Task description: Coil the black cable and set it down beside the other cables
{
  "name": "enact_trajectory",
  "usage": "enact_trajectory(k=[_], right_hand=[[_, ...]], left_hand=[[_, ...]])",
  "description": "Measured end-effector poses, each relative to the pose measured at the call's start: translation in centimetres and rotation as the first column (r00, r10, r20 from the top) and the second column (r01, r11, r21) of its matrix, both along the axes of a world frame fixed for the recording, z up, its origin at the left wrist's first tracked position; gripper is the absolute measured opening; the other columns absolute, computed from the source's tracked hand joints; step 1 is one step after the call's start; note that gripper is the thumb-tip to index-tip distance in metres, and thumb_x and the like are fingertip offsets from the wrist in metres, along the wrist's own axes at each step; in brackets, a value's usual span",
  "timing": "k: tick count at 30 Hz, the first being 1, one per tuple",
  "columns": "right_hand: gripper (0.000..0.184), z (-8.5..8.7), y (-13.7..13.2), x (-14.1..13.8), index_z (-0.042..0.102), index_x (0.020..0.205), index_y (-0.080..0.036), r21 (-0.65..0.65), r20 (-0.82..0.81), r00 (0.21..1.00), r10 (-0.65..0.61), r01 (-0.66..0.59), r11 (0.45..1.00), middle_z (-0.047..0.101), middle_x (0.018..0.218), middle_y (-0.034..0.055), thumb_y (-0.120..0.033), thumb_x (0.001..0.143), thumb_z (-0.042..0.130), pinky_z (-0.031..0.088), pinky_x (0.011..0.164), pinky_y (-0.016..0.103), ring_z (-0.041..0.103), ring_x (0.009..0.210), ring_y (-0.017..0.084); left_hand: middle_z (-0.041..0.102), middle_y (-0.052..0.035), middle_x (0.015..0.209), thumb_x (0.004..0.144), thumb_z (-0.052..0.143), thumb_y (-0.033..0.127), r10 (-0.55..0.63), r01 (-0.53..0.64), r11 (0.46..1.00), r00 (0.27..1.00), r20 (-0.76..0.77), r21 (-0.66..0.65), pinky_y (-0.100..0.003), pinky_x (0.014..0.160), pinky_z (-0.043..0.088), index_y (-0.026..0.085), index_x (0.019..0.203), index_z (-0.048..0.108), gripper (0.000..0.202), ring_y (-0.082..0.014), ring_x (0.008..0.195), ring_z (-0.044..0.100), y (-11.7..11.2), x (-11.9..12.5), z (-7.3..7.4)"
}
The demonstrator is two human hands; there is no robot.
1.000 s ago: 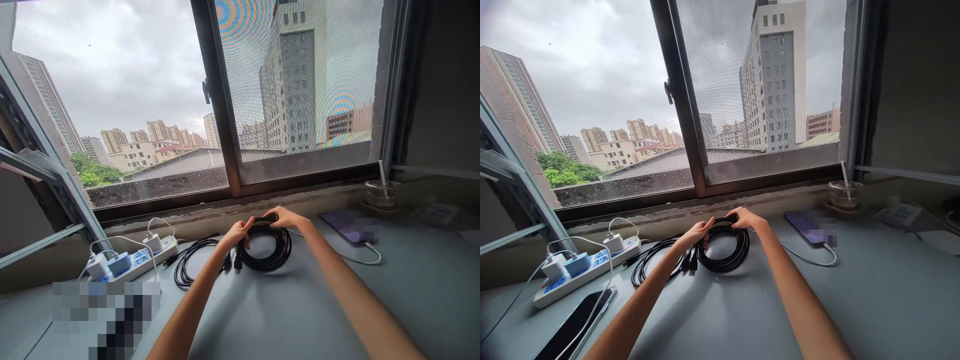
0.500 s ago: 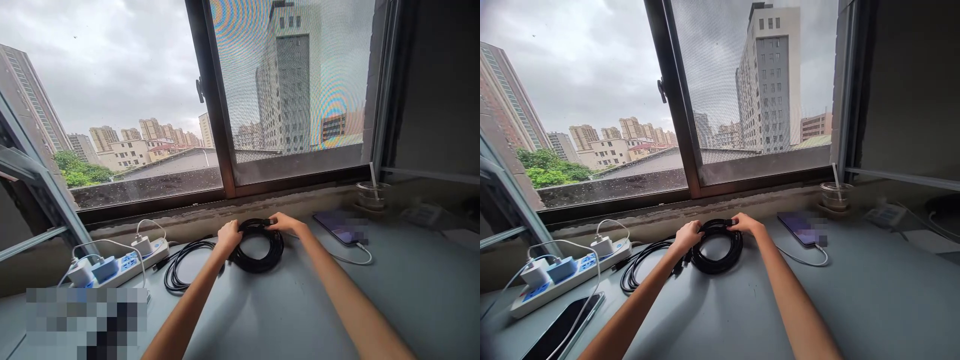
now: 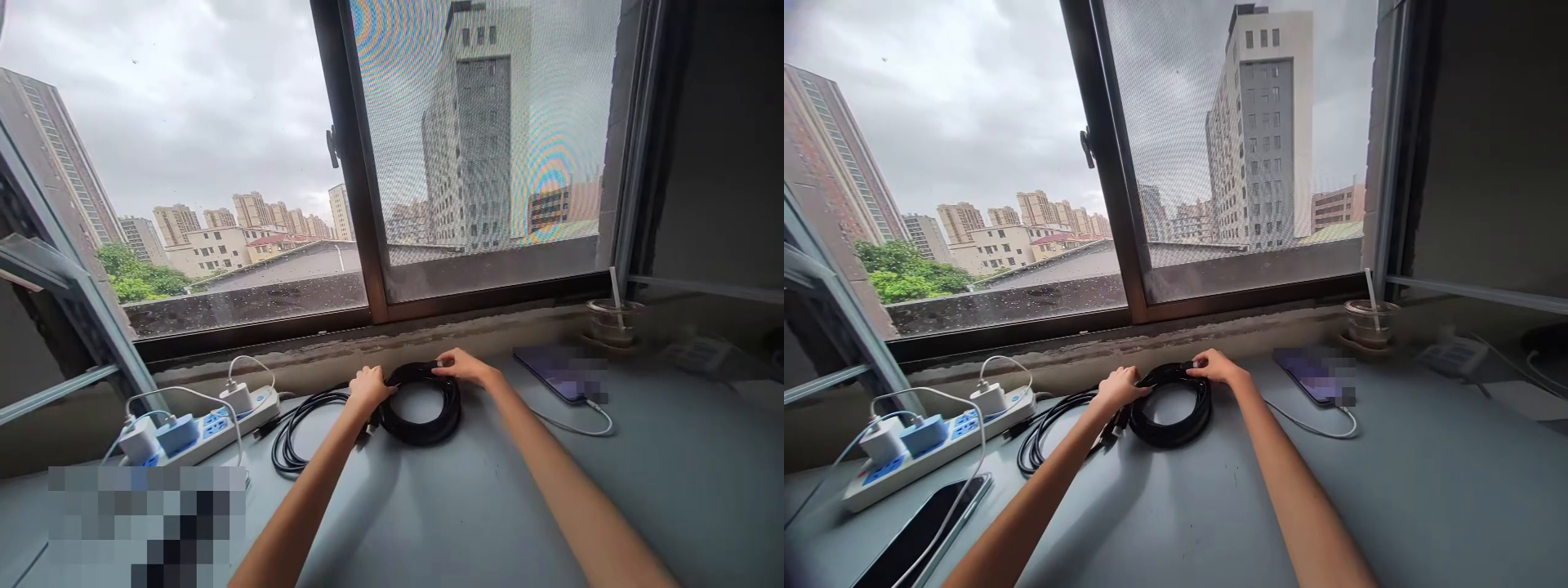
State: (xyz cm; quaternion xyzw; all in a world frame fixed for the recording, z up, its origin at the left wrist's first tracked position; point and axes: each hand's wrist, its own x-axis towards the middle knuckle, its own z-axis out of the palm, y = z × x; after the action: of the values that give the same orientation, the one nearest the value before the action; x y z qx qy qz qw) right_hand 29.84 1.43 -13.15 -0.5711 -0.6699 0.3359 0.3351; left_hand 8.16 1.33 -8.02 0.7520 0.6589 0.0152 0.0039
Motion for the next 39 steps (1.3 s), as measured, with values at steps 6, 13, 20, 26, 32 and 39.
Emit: enact_trajectory(k=[6,13,20,26,32,39], right_hand=[[0.028,2.2,-0.6,1.1,0.066,0.101,-0.012,0.014,0.074,0.997,-0.030,0.029,0.999,0.066,0.098,0.0097,-0.026,0.077,0.068,0.045,0.047,0.018,0.061,0.082,0.018],[0.027,7.3,-2.7,1.6,0.067,0.105,-0.014,0.162,0.129,0.985,-0.113,0.092,0.982,0.068,0.089,0.0086,-0.027,0.081,0.062,0.045,0.046,0.019,0.062,0.073,0.017],[0.020,11.3,-5.3,0.2,0.068,0.098,-0.018,0.368,0.133,0.984,-0.116,0.059,0.928,0.068,0.081,0.0040,-0.027,0.082,0.061,0.041,0.049,0.018,0.061,0.066,0.012],[0.018,14.0,-8.1,-0.9,0.069,0.096,-0.022,0.553,0.111,0.988,-0.111,0.031,0.832,0.068,0.080,0.0003,-0.032,0.084,0.059,0.042,0.055,0.021,0.061,0.065,0.011],[0.028,16.6,-12.1,-1.2,0.069,0.078,-0.020,0.830,-0.147,0.961,-0.233,0.248,0.499,0.068,0.072,-0.0004,-0.045,0.083,0.059,0.046,0.061,0.025,0.062,0.066,0.012],[0.033,18.7,-19.6,0.2,0.056,0.058,-0.020,0.854,-0.508,0.850,0.139,0.474,0.215,0.052,0.054,-0.0020,-0.038,0.085,0.057,0.039,0.039,0.022,0.051,0.046,0.008]], left_hand=[[0.066,-0.0146,0.105,0.080,0.045,0.061,0.080,-0.078,0.996,0.995,0.059,-0.039,-0.037,0.085,0.043,0.017,0.088,0.064,0.048,-0.0297,0.103,0.060,1.0,-3.0,3.2],[0.066,-0.0109,0.062,0.074,0.060,0.048,0.219,-0.205,0.962,0.974,0.062,-0.180,-0.040,0.081,0.044,0.016,0.049,0.058,0.042,-0.0267,0.064,0.066,1.2,-5.3,3.8],[0.063,-0.0066,0.051,0.070,0.062,0.038,0.242,-0.218,0.937,0.968,0.057,-0.273,-0.035,0.076,0.046,0.016,0.043,0.054,0.036,-0.0218,0.051,0.064,1.7,-4.8,1.3],[0.064,-0.0061,0.054,0.072,0.058,0.044,0.317,-0.279,0.904,0.946,0.068,-0.323,-0.034,0.086,0.043,0.014,0.048,0.055,0.039,-0.0173,0.046,0.062,2.4,-5.8,0.9],[0.062,-0.0052,0.052,0.074,0.055,0.045,0.330,-0.291,0.919,0.936,0.119,-0.265,-0.032,0.078,0.047,0.014,0.053,0.057,0.038,-0.0179,0.049,0.062,2.3,-5.8,0.3],[0.061,-0.0050,0.050,0.070,0.060,0.041,0.321,-0.270,0.925,0.932,0.171,-0.267,-0.029,0.062,0.049,0.016,0.052,0.056,0.031,-0.0212,0.054,0.063,2.5,-6.7,-0.2]])
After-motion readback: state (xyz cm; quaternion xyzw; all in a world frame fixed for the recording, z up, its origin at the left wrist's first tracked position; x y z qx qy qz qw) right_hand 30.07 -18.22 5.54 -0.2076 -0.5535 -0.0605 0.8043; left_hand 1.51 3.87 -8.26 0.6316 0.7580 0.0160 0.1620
